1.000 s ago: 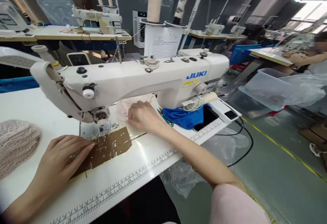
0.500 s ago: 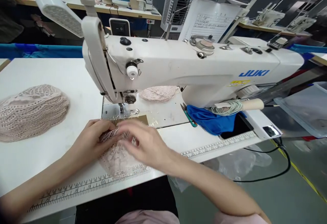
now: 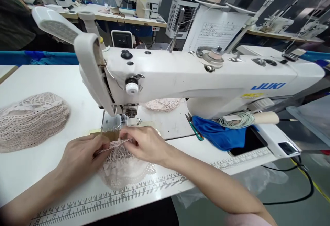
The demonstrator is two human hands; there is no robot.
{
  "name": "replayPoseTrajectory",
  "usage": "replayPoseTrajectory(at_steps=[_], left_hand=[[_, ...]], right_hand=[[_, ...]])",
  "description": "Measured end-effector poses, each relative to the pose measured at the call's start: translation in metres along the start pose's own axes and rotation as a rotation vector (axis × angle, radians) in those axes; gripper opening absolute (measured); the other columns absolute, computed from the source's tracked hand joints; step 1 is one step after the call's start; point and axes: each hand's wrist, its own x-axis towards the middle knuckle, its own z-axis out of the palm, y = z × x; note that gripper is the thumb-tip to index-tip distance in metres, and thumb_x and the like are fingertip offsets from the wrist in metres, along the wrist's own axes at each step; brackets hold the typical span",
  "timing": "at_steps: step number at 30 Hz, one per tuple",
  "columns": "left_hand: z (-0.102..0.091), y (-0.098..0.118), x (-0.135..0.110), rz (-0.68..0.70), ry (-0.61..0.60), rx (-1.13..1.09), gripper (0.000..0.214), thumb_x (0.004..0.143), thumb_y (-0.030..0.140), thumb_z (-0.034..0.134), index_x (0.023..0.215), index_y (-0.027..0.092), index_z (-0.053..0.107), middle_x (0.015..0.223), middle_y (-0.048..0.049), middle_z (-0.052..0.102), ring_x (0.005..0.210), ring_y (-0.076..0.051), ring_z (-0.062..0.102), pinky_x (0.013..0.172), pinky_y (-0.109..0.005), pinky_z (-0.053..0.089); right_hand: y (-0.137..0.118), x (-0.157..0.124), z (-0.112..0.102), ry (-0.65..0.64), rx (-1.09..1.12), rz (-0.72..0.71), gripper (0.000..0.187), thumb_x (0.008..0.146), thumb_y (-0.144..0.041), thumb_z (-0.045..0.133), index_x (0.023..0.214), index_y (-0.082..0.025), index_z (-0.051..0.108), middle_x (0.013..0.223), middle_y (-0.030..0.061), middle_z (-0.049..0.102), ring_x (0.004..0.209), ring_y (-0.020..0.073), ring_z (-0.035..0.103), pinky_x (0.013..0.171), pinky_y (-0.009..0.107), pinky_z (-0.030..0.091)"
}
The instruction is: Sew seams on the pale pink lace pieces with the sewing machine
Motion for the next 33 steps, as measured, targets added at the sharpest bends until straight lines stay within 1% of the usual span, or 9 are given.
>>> replayPoseTrajectory(at_steps=[3, 6, 10, 16, 19, 22, 26, 29, 33], left_hand=[[-0.001, 0.000, 0.000, -0.011, -0.019, 0.004, 0.017, 0.086, 0.011, 0.047, 0.073, 0.022, 0.047, 0.049, 0.0089, 0.049, 0.040, -0.008, 0.041, 0.045, -0.021, 0.037], [-0.001, 0.001, 0.000, -0.010, -0.035, -0.020, 0.016, 0.085, 0.011, 0.047, 0.073, 0.022, 0.047, 0.050, 0.0087, 0.048, 0.041, -0.008, 0.042, 0.045, -0.021, 0.036], [-0.001, 0.002, 0.001, -0.025, -0.035, -0.045, 0.016, 0.085, 0.011, 0.046, 0.073, 0.022, 0.048, 0.050, 0.0084, 0.050, 0.042, -0.008, 0.043, 0.045, -0.020, 0.035], [-0.002, 0.003, 0.001, 0.005, -0.039, -0.043, 0.017, 0.085, 0.010, 0.044, 0.073, 0.022, 0.046, 0.049, 0.0088, 0.049, 0.041, -0.008, 0.042, 0.045, -0.021, 0.036], [-0.003, 0.003, 0.002, 0.006, -0.035, -0.055, 0.017, 0.084, 0.009, 0.045, 0.073, 0.022, 0.045, 0.049, 0.0090, 0.049, 0.041, -0.008, 0.042, 0.044, -0.020, 0.035], [-0.004, 0.003, 0.002, 0.016, -0.041, -0.056, 0.017, 0.084, 0.009, 0.043, 0.073, 0.022, 0.044, 0.049, 0.0092, 0.050, 0.040, -0.008, 0.041, 0.044, -0.020, 0.035], [-0.004, 0.003, 0.001, 0.011, -0.050, -0.083, 0.015, 0.085, 0.010, 0.045, 0.076, 0.022, 0.044, 0.050, 0.0093, 0.051, 0.040, -0.007, 0.042, 0.044, -0.020, 0.036], [-0.005, 0.006, 0.000, -0.007, -0.055, -0.139, 0.004, 0.090, 0.017, 0.050, 0.090, 0.022, 0.050, 0.054, 0.0090, 0.055, 0.042, -0.008, 0.048, 0.047, -0.020, 0.041], [-0.003, 0.011, -0.003, -0.007, -0.128, -0.200, 0.029, 0.095, 0.021, 0.046, 0.123, 0.020, 0.046, 0.060, 0.0081, 0.063, 0.048, -0.009, 0.057, 0.053, -0.022, 0.046]], right_hand=[[0.003, -0.007, 0.003, 0.018, -0.079, -0.092, 0.017, 0.089, -0.013, 0.049, 0.103, -0.016, 0.056, 0.075, -0.0016, 0.062, 0.055, 0.0087, 0.052, 0.052, 0.022, 0.044], [0.003, -0.009, 0.003, 0.015, -0.105, -0.141, 0.014, 0.090, -0.011, 0.046, 0.100, -0.017, 0.055, 0.073, -0.0022, 0.062, 0.054, 0.0079, 0.051, 0.050, 0.020, 0.042], [0.002, -0.008, 0.002, 0.003, -0.114, -0.145, 0.014, 0.091, -0.011, 0.041, 0.095, -0.018, 0.053, 0.070, -0.0027, 0.061, 0.053, 0.0078, 0.050, 0.048, 0.020, 0.039], [0.003, -0.009, 0.002, -0.037, -0.073, -0.188, 0.013, 0.085, -0.009, 0.045, 0.091, -0.019, 0.051, 0.068, -0.0047, 0.058, 0.050, 0.0069, 0.046, 0.046, 0.019, 0.037], [0.004, -0.009, 0.002, -0.041, -0.067, -0.178, 0.012, 0.086, -0.010, 0.045, 0.092, -0.018, 0.051, 0.066, -0.0051, 0.056, 0.050, 0.0069, 0.045, 0.045, 0.019, 0.037], [0.004, -0.008, 0.002, -0.039, -0.085, -0.171, 0.012, 0.088, -0.012, 0.044, 0.095, -0.018, 0.052, 0.066, -0.0048, 0.057, 0.050, 0.0071, 0.046, 0.045, 0.019, 0.038], [0.003, -0.008, 0.001, -0.014, -0.164, -0.241, 0.012, 0.092, -0.013, 0.043, 0.092, -0.018, 0.053, 0.069, -0.0035, 0.061, 0.053, 0.0076, 0.052, 0.045, 0.020, 0.039], [0.004, -0.009, 0.000, 0.044, -0.324, -0.324, 0.018, 0.095, -0.012, 0.043, 0.084, -0.019, 0.056, 0.063, -0.0039, 0.060, 0.052, 0.0089, 0.052, 0.042, 0.022, 0.039], [0.004, -0.011, -0.002, 0.132, -0.535, -0.475, 0.023, 0.090, -0.006, 0.050, 0.074, -0.019, 0.060, 0.059, -0.0039, 0.059, 0.049, 0.0089, 0.051, 0.039, 0.022, 0.039]])
